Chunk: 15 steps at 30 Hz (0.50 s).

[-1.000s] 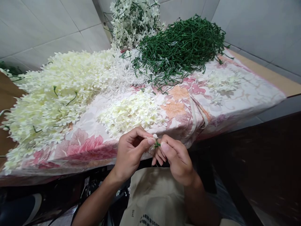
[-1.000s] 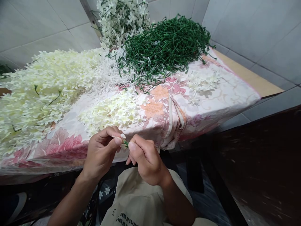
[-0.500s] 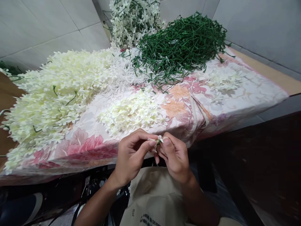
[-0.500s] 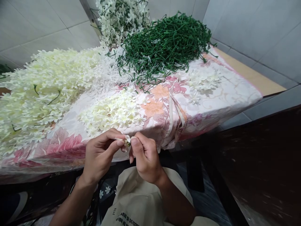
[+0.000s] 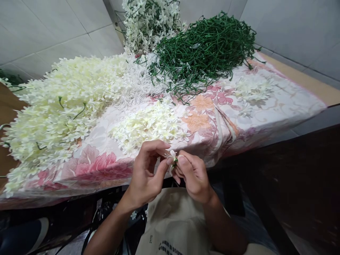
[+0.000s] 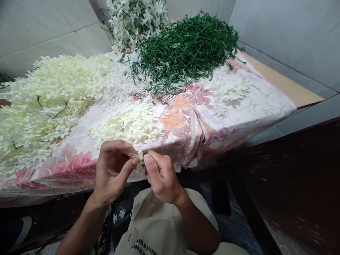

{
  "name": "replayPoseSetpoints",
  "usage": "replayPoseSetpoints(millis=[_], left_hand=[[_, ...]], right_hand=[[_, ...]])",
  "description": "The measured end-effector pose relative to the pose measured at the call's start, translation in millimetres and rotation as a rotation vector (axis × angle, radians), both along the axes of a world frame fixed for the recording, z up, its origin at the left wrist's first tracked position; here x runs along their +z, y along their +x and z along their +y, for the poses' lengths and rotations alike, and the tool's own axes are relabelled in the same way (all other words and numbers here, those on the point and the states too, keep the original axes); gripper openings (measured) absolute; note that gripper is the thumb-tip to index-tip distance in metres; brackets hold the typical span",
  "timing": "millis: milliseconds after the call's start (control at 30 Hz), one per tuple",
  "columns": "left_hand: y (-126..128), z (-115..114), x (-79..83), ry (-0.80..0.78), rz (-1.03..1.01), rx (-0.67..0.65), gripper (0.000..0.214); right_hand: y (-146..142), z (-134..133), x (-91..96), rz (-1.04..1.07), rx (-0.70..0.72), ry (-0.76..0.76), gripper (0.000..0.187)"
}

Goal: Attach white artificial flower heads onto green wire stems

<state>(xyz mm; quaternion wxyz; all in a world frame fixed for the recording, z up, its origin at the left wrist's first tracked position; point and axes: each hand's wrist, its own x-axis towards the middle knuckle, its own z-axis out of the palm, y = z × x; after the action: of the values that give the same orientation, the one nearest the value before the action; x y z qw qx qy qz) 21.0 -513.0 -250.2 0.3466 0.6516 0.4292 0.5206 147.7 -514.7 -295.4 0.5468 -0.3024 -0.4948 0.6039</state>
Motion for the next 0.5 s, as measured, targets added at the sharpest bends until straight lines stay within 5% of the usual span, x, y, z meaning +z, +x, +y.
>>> replayPoseSetpoints(millis=[500], left_hand=[[-5.6, -2.5, -5.0, 0.154, 0.213, 0.004, 0.042]], right_hand=[[6.1, 5.2, -2.8, -0.118, 0.065, 0.016, 0.041]])
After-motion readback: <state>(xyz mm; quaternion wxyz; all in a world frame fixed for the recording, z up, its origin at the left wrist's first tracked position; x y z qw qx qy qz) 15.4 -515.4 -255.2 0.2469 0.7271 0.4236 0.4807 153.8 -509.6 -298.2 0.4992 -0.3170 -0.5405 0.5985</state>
